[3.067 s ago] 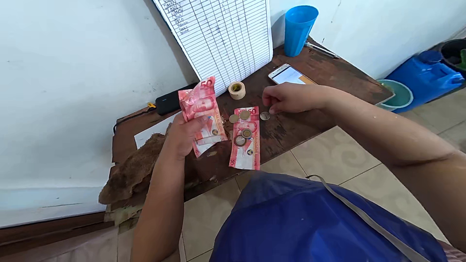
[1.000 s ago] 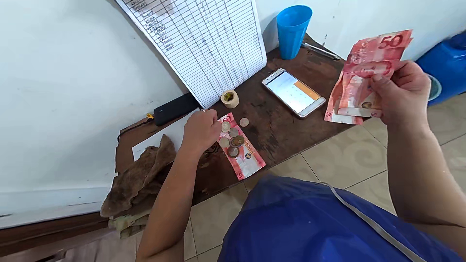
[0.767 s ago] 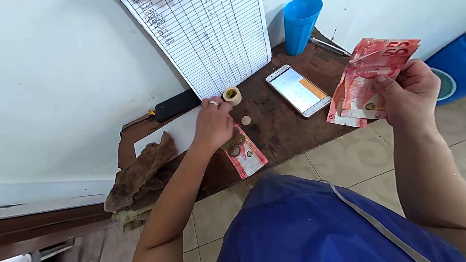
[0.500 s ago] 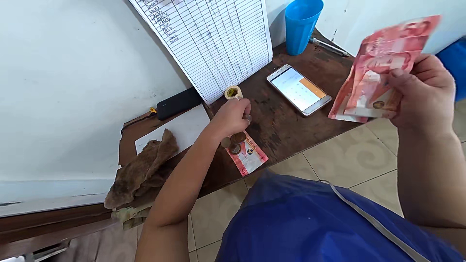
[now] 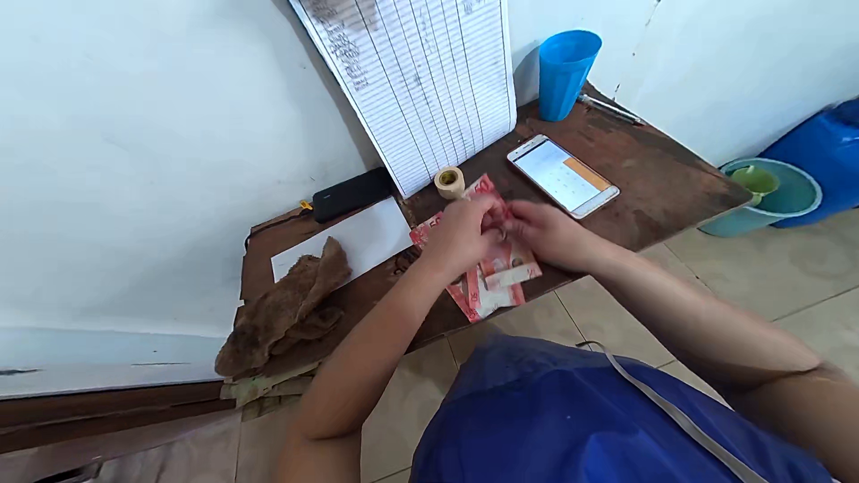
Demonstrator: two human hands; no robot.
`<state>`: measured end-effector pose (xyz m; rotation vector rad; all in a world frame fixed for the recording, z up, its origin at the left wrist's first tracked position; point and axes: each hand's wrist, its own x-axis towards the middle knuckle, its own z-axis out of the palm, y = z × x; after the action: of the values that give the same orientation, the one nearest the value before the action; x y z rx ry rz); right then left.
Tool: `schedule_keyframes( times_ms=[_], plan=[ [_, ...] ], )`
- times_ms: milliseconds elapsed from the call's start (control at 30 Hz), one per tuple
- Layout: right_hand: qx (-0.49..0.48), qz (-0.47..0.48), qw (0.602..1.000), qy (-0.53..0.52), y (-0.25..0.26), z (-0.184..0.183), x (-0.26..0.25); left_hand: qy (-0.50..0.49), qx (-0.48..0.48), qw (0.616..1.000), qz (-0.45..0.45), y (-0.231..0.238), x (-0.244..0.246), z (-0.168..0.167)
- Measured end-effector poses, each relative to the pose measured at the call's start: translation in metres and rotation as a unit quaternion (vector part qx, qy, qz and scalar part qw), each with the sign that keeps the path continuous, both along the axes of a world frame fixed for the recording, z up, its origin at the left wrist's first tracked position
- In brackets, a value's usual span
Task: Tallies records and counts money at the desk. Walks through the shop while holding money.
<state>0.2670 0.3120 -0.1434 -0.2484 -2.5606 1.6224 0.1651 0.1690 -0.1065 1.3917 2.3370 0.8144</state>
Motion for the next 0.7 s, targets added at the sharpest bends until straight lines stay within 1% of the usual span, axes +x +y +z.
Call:
schedule_keyframes(
  times_ms=[33,67,133,200,300,400,500,567,633,700],
  plan=[
    [0.100,0.017,0.995,-0.002,-0.002,0.007,0.003,0.011,-0.006,1.000,0.012,-0.007,-0.001,-0.004],
    [0.173,0.023,0.985,0.003,-0.003,0.014,0.006,0.022,-0.011,0.999,0.022,-0.017,-0.003,-0.006],
    [0.261,0.008,0.964,0.050,0.002,0.024,0.012,0.048,-0.018,0.998,0.042,-0.041,-0.008,-0.005],
    [0.314,-0.035,0.944,0.100,0.019,0.030,0.015,0.069,-0.026,0.995,0.064,-0.065,-0.015,0.000],
    [0.326,-0.081,0.938,0.088,0.060,0.031,0.008,0.071,-0.025,0.992,0.102,-0.089,-0.023,-0.004],
    [0.320,-0.097,0.938,0.094,0.092,0.018,0.002,0.059,-0.008,0.991,0.119,-0.094,-0.024,-0.015],
    [0.311,-0.075,0.943,0.097,0.092,0.010,0.000,0.054,0.007,0.992,0.116,-0.090,-0.023,-0.022],
    [0.304,-0.053,0.949,0.069,0.086,0.007,-0.004,0.059,0.011,0.993,0.106,-0.088,-0.022,-0.021],
    [0.315,-0.041,0.946,0.058,0.085,0.003,-0.005,0.064,0.007,0.993,0.100,-0.086,-0.022,-0.017],
    [0.332,-0.049,0.937,0.097,0.081,0.003,-0.002,0.073,-0.011,0.992,0.098,-0.083,-0.022,-0.011]
  ],
)
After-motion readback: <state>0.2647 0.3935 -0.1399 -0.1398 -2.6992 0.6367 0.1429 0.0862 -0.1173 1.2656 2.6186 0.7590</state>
